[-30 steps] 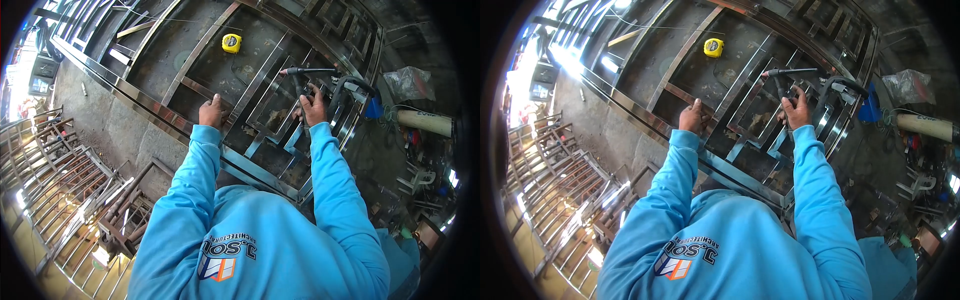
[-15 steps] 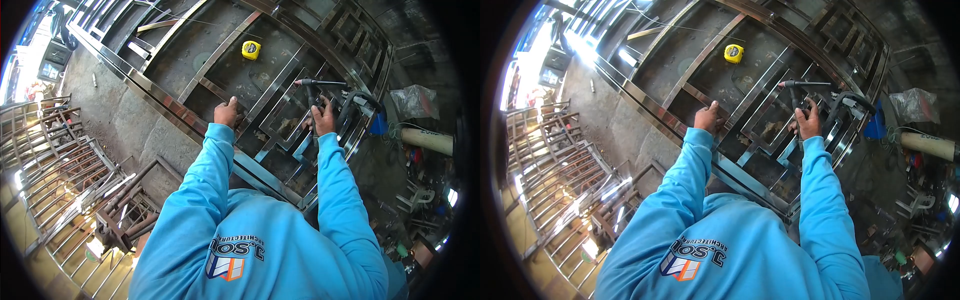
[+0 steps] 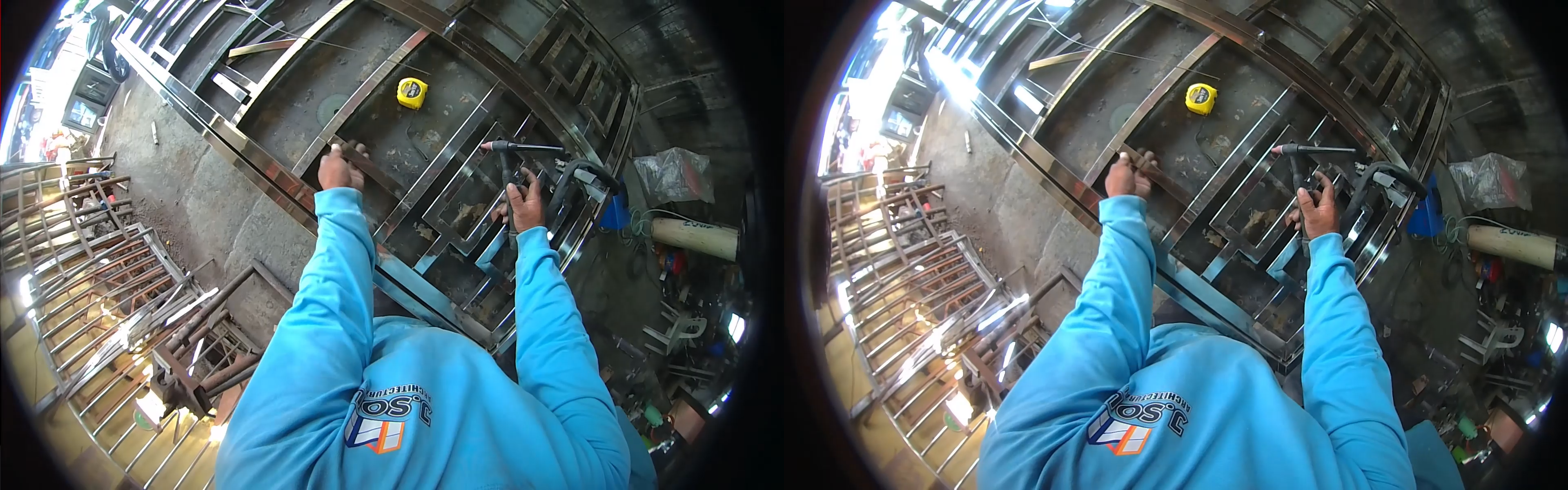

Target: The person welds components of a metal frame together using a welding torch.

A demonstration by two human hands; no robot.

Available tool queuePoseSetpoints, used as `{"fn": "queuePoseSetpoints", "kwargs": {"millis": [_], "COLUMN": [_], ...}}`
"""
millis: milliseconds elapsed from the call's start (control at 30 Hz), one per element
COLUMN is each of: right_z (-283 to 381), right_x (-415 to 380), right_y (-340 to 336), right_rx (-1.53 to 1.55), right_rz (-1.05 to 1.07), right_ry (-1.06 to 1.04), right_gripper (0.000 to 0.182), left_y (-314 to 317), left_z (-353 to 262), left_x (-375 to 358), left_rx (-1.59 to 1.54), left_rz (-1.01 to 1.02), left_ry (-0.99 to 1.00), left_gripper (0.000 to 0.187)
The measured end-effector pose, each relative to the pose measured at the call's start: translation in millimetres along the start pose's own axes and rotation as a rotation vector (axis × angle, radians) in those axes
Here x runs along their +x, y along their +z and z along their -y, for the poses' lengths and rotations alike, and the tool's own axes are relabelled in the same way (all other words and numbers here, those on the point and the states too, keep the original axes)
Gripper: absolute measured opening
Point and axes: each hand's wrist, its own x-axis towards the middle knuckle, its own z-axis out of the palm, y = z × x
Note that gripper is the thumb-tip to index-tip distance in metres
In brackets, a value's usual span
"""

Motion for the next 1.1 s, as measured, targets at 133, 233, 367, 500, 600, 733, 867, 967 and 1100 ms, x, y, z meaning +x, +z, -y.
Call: {"fn": "queuePoseSetpoints", "kwargs": {"millis": [133, 233, 367, 500, 600, 733, 867, 967, 1100], "right_z": [4, 1, -1, 1, -2, -3, -2, -6, 2], "right_x": [0, 2, 4, 3, 4, 5, 4, 6, 4], "right_y": [1, -1, -2, -1, -3, -3, -1, 0, 6], "right_rx": [-0.029, -0.02, -0.05, -0.028, -0.057, -0.065, -0.047, -0.036, -0.113], "right_rz": [0.004, 0.012, 0.001, 0.0, -0.002, -0.002, -0.019, -0.02, -0.028], "right_ry": [-0.006, -0.013, -0.009, -0.004, 0.002, -0.016, -0.014, -0.001, 0.013], "right_gripper": [0.065, 0.064, 0.064, 0.064, 0.064, 0.064, 0.063, 0.062, 0.059], "left_y": [-4, -14, -9, 1, 4, -6, -7, -7, -9], "left_z": [-12, -12, -16, -5, 5, 18, 27, 30, 40], "left_x": [3, -4, -17, -30, -49, -52, -56, -53, -44], "left_rx": [-0.189, -0.199, -0.1, 0.237, 0.417, 0.527, 0.586, 0.611, 0.666], "left_rz": [0.042, 0.141, 0.143, 0.11, 0.107, 0.135, 0.147, 0.133, 0.089], "left_ry": [-0.094, -0.121, -0.171, -0.304, -0.363, -0.388, -0.338, -0.305, -0.254], "left_gripper": [0.035, 0.038, 0.034, 0.034, 0.034, 0.037, 0.034, 0.03, 0.036]}}
